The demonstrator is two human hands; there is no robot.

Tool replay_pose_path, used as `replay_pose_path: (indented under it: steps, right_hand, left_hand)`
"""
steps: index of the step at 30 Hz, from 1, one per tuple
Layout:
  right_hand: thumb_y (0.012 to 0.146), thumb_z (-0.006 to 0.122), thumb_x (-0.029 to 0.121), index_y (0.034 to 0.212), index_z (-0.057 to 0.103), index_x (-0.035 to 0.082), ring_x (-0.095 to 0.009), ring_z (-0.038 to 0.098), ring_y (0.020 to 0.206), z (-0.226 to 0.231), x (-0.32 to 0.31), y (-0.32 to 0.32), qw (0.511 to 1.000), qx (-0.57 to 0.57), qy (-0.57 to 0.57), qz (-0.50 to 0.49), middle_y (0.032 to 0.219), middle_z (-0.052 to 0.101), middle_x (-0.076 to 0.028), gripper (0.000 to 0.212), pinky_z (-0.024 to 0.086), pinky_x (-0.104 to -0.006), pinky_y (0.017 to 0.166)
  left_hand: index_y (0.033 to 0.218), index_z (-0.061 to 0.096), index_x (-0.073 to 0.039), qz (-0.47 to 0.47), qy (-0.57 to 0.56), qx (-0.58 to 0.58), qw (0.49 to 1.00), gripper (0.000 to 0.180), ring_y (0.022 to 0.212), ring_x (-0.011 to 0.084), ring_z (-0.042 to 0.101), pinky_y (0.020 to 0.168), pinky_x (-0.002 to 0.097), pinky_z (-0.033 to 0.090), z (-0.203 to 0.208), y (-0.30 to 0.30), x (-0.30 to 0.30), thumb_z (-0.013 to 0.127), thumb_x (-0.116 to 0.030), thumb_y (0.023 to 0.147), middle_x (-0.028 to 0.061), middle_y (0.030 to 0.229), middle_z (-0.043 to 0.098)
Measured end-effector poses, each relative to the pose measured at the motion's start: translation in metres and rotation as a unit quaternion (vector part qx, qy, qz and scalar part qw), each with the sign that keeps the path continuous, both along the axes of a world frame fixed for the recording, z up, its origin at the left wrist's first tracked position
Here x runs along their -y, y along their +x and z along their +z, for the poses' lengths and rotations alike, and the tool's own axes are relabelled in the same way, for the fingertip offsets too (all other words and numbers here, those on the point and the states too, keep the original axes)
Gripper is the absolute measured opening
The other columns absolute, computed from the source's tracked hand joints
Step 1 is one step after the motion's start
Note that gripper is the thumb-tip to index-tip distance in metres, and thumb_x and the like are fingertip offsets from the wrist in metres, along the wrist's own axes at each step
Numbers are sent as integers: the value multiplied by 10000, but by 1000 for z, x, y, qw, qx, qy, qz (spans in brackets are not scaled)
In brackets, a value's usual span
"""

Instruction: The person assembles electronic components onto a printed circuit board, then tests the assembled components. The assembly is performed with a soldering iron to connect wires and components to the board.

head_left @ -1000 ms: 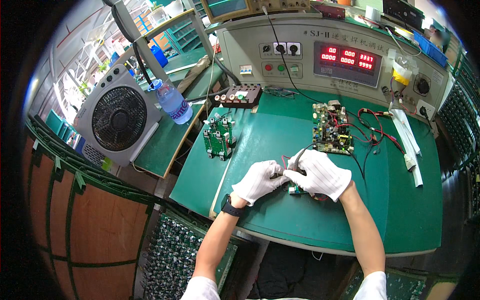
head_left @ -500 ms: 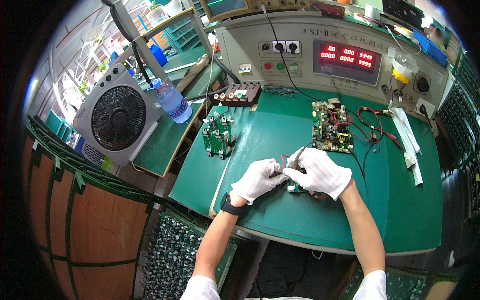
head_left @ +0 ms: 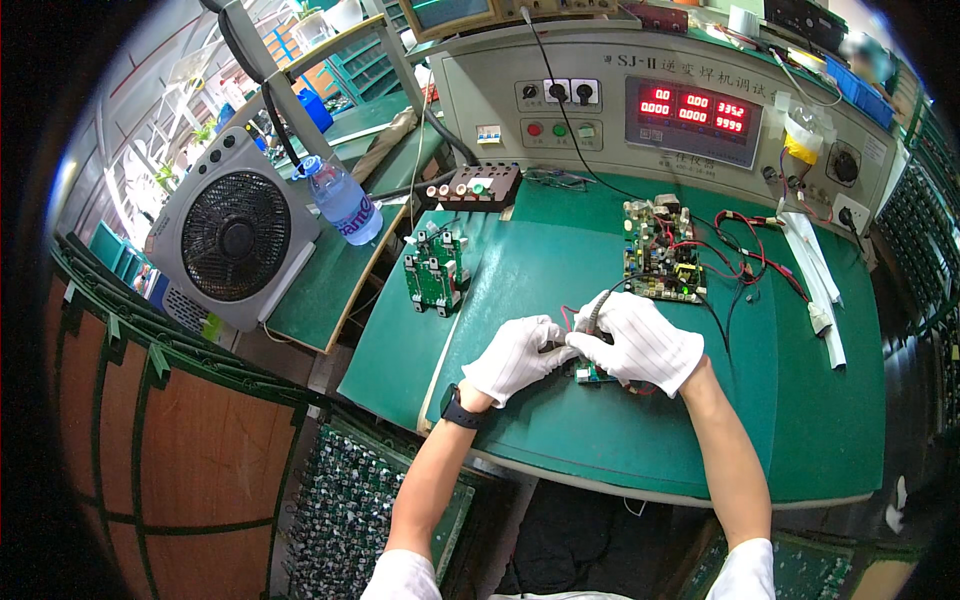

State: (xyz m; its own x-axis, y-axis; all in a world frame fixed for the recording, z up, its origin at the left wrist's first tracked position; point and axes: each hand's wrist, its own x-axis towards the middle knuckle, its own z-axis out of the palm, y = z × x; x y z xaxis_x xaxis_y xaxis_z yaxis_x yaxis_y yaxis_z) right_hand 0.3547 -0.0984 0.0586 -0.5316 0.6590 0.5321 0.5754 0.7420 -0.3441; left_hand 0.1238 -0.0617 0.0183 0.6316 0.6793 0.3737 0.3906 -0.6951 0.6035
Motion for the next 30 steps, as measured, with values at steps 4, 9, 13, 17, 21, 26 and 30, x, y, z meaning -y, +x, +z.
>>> replay_pose_path:
  steps: [4, 9, 13, 17, 21, 26, 30]
  right_hand:
    - [908, 729, 234, 894, 707, -15, -376, 679, 774, 11, 3, -3, 999, -5, -37, 4, 831, 691, -197, 251, 544, -432, 709]
    - [920, 711, 256, 912, 732, 47, -325, 658, 763, -4, -1, 0, 1000, 15, -3, 1, 825, 667, -158, 210, 529, -417, 665]
    - [937, 687, 285, 930, 752, 99, -275, 640, 745, -7, -2, -1, 998, 18, 55, 10, 801, 638, -120, 197, 518, -403, 612]
    - [945, 679, 292, 931, 752, 93, -277, 642, 734, 3, 1, -3, 998, 36, 41, 7, 794, 639, -122, 212, 522, -404, 607]
    - [914, 722, 256, 892, 711, -10, -379, 680, 773, 11, 3, -4, 999, 13, -50, -2, 832, 697, -192, 267, 541, -445, 700]
    - [943, 676, 276, 930, 750, 91, -276, 645, 739, 0, 1, -2, 999, 28, 31, 10, 809, 649, -123, 200, 532, -400, 618]
    - [934, 679, 261, 946, 747, 89, -272, 644, 756, -2, 0, -2, 998, 33, 51, 12, 820, 651, -117, 185, 529, -397, 624]
  left_hand:
    - [817, 639, -58, -2, 5, 1, 1000, 235, 687, 348, 626, 620, 390, 506, -2, -2, 0, 829, -192, 851, 142, 785, 642]
    - [795, 617, -49, 3, 10, 8, 1000, 251, 646, 346, 581, 596, 398, 477, -1, 0, 0, 822, -182, 850, 148, 744, 603]
    - [783, 600, -36, -3, 31, 18, 999, 255, 611, 337, 542, 573, 394, 449, -3, 0, -1, 813, -158, 850, 154, 713, 574]
    - [778, 593, -32, -2, 26, 18, 999, 257, 609, 338, 539, 567, 390, 448, -3, 0, -1, 810, -149, 850, 157, 714, 571]
    - [776, 592, -27, -2, 9, 22, 1000, 257, 616, 340, 550, 571, 388, 457, -1, 0, 0, 810, -143, 849, 161, 725, 579]
    - [785, 602, -26, -1, 3, 12, 1000, 248, 622, 339, 560, 578, 385, 467, 0, 1, 0, 812, -143, 847, 163, 737, 589]
    - [791, 607, -27, -1, 4, 19, 1000, 241, 627, 337, 559, 585, 384, 469, -3, -1, -1, 811, -142, 849, 160, 741, 592]
